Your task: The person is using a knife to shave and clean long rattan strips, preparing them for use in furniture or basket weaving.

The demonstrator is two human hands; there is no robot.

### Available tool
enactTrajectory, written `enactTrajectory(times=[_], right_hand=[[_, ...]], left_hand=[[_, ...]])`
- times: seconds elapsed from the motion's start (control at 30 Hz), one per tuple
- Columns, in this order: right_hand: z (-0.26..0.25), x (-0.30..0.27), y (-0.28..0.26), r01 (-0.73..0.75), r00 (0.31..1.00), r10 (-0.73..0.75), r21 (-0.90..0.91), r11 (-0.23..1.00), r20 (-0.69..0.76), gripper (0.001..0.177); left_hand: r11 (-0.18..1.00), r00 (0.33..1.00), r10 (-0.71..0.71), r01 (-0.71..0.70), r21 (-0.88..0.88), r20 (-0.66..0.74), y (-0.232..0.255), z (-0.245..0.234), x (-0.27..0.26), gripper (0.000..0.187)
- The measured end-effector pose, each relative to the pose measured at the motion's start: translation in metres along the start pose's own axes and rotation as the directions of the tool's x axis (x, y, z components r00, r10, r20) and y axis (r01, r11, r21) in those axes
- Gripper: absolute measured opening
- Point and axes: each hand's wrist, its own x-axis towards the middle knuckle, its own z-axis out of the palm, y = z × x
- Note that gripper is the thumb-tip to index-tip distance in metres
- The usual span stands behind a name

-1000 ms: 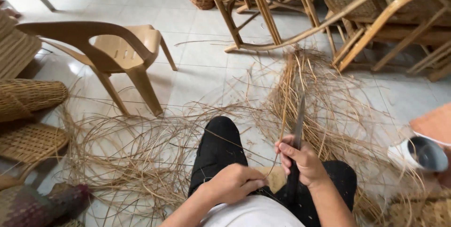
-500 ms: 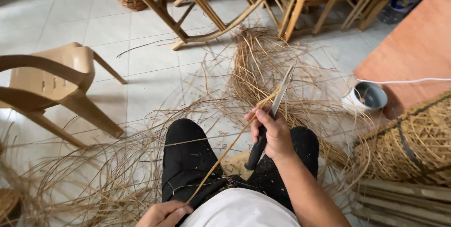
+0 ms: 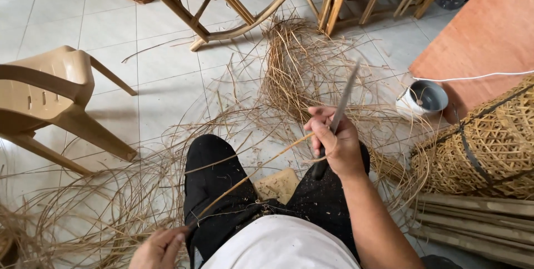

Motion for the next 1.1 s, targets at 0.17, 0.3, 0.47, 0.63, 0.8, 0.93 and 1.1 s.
enactTrajectory(times=[0.17,0.3,0.47,0.63,0.8,0.93,1.1], right_hand=[[-0.025,-0.006,0.009,0.022,0.971,0.068,-0.366,0.93,0.23,0.013],[-0.034,-0.012,0.016,-0.126,0.948,0.208,-0.318,0.94,0.241,0.019],[-0.046,-0.007,0.017,-0.255,0.947,0.22,0.128,0.958,0.235,0.027],[-0.029,-0.014,0.031,-0.322,0.946,0.301,0.238,0.916,0.121,0.033],[-0.005,-0.022,0.033,-0.348,0.932,0.311,0.218,0.912,0.187,0.034],[0.007,-0.029,0.043,-0.398,0.904,0.331,0.254,0.881,0.27,0.035],[-0.002,-0.037,0.08,-0.389,0.906,0.315,0.261,0.883,0.283,0.043]], left_hand=[[0.995,0.969,-0.094,0.096,-0.004,-0.227,-0.024,-0.018,0.0,0.039],[0.974,0.974,-0.187,0.202,0.106,-0.131,-0.016,-0.038,-0.012,0.039],[0.98,0.965,-0.16,0.18,0.085,-0.207,-0.053,-0.019,-0.002,0.036],[0.99,0.999,-0.037,0.032,0.137,0.034,-0.002,-0.021,-0.007,0.052],[0.964,0.961,0.259,-0.263,0.034,0.097,0.073,-0.046,-0.019,0.076],[0.774,0.807,0.581,-0.587,-0.237,-0.105,0.139,-0.053,-0.011,0.065],[0.584,0.694,0.699,-0.692,-0.424,-0.171,0.197,-0.021,0.029,0.069]])
